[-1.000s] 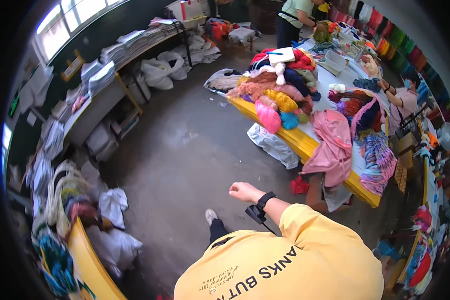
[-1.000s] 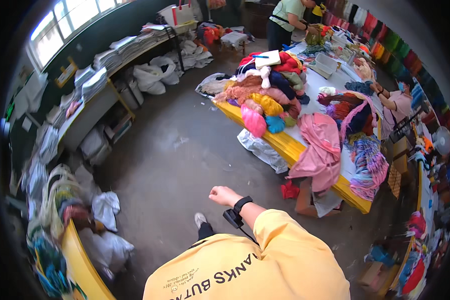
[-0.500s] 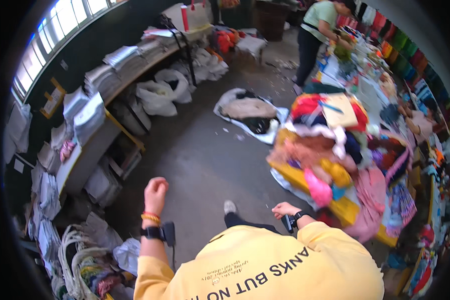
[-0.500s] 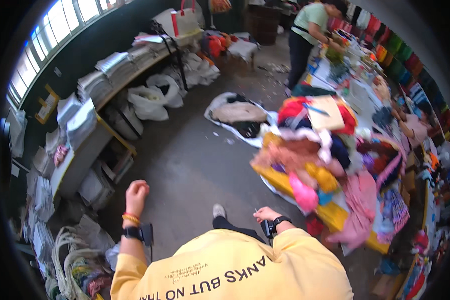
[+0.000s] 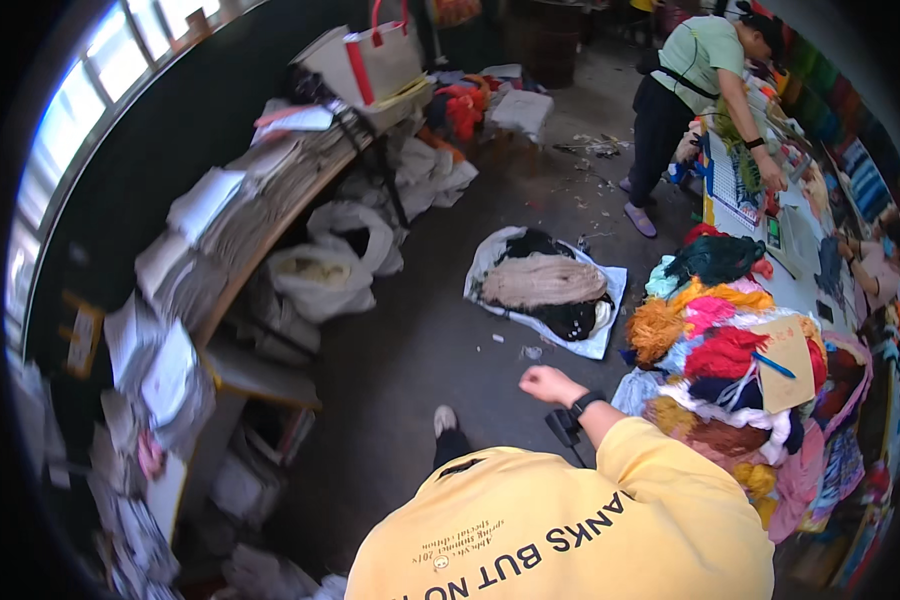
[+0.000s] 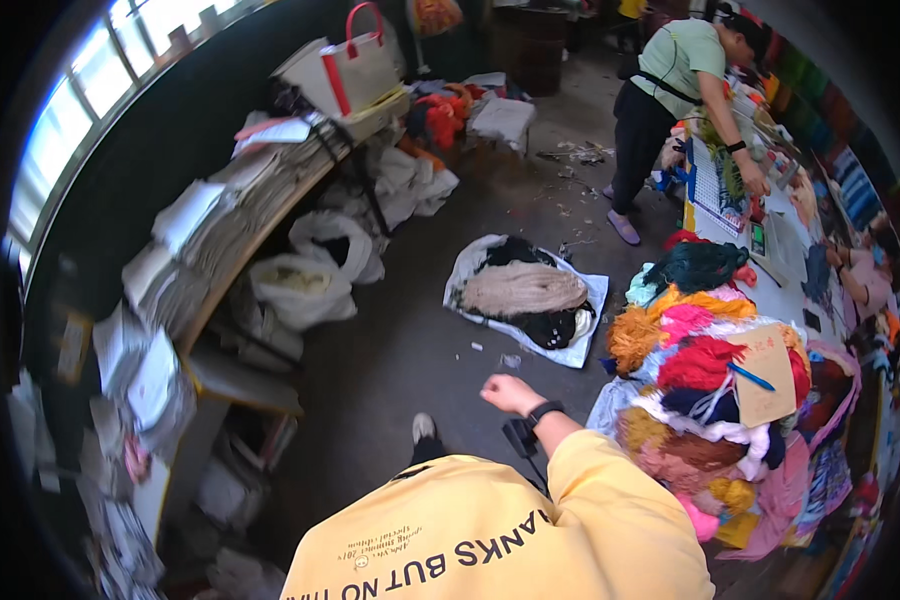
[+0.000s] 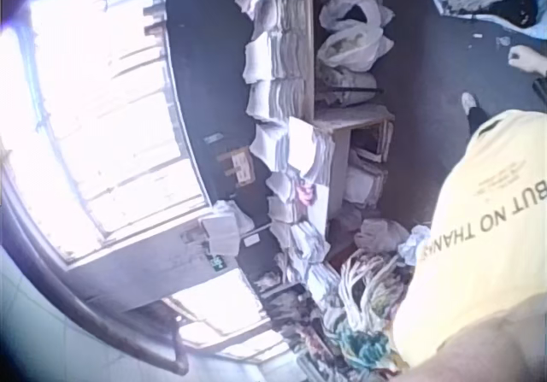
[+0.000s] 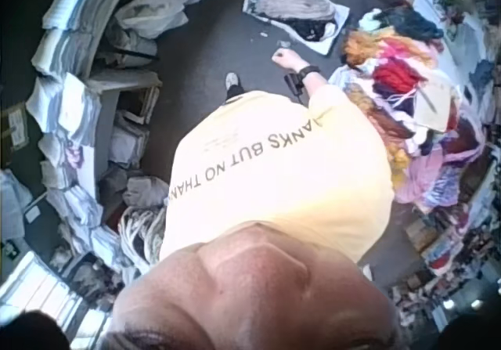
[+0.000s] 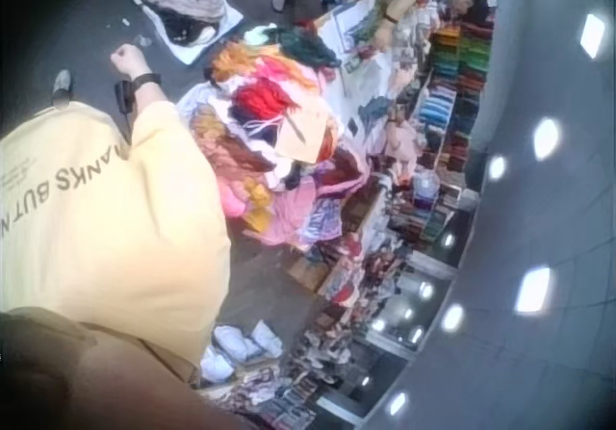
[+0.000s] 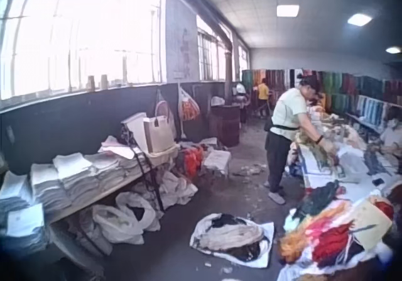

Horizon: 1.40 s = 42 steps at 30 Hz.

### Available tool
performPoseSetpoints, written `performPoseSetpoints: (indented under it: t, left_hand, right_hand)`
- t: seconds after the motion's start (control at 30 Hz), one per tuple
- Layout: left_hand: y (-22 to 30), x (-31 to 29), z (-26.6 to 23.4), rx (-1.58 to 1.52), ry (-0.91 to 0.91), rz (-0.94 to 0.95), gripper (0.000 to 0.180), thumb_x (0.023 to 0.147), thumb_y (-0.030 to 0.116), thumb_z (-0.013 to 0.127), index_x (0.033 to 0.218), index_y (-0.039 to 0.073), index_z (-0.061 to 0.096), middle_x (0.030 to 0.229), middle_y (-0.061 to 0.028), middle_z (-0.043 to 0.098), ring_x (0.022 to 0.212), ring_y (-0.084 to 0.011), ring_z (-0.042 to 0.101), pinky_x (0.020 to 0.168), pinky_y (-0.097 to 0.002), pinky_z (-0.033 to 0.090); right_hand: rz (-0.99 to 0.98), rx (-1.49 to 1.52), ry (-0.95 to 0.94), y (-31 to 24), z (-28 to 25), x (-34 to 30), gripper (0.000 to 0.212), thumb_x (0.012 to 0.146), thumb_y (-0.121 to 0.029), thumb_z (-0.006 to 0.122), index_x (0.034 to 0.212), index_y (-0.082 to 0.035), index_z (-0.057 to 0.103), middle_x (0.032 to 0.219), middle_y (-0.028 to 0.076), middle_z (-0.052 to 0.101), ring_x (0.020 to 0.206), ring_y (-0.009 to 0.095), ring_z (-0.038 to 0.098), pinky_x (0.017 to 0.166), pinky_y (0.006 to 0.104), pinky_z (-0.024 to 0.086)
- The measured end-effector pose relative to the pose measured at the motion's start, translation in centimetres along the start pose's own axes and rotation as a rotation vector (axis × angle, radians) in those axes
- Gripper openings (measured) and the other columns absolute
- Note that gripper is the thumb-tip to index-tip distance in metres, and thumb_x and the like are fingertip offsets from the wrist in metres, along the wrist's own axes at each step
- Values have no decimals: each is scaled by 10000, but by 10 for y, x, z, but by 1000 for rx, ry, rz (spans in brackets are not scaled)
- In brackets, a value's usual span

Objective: The person handles a thread organizer and bundles of embroidery thread, then walks to a table to consult a chart. They repeatedly select individual threads from a large rack and thread them through the holes of the organizer, referencing the chart between selections.

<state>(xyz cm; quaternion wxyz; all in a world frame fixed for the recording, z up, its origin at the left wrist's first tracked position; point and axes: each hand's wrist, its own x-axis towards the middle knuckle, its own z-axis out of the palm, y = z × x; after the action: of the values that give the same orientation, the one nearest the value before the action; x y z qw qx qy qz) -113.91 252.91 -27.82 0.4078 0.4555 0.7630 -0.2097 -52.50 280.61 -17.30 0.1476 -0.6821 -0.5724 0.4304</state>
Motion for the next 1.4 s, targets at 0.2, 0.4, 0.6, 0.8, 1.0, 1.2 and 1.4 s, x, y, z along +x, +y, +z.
performPoseSetpoints:
  t: [0.2,0.4,0.6,0.8,1.0,1.2,1.4]
  left_hand:
    - [282,198,-286,541,814,747,233,708,200,510,534,51,554,587,-132,564,568,-269,566,542,-399,457]
    - [638,200,-504,-527,423,1060,111,755,84,500,788,0,565,610,-37,545,537,-108,506,489,-226,406]
    - [819,213,-491,-185,66,1204,152,724,93,547,841,2,579,720,-76,604,687,-153,575,621,-265,460]
    - [861,324,-503,-73,-162,757,176,732,146,524,828,15,591,694,-94,604,587,-197,578,524,-267,451]
    - [976,420,-532,409,-169,1010,130,728,163,527,708,49,588,594,-60,566,451,-170,533,372,-271,384]
    - [1226,438,-536,1225,150,1471,210,710,200,479,582,75,588,574,-91,576,495,-196,554,455,-308,439]
    - [1439,364,-534,-168,-364,1140,219,743,108,520,911,-24,569,731,-95,614,617,-141,571,562,-260,458]
  right_hand:
    - [576,-55,26,98,-28,12,334,698,-334,555,839,-37,619,875,154,608,838,310,576,754,372,445]
    - [791,611,452,95,-63,43,315,737,-324,520,696,-25,613,689,97,616,649,292,574,610,386,446]
    - [825,19,104,160,-94,119,351,748,-338,485,747,-17,625,758,150,614,734,289,591,706,364,453]
    - [599,595,434,82,-234,285,248,742,-255,554,794,-18,609,701,141,606,643,257,588,603,337,451]
    - [503,658,664,99,-306,399,253,749,-241,574,846,-9,600,809,138,616,780,213,585,702,312,448]
    - [848,310,332,140,-332,396,290,746,-314,555,753,-30,611,661,76,597,574,156,578,517,275,446]
    - [991,994,692,104,-455,454,263,767,-266,551,898,-40,580,765,52,600,642,157,586,535,277,463]
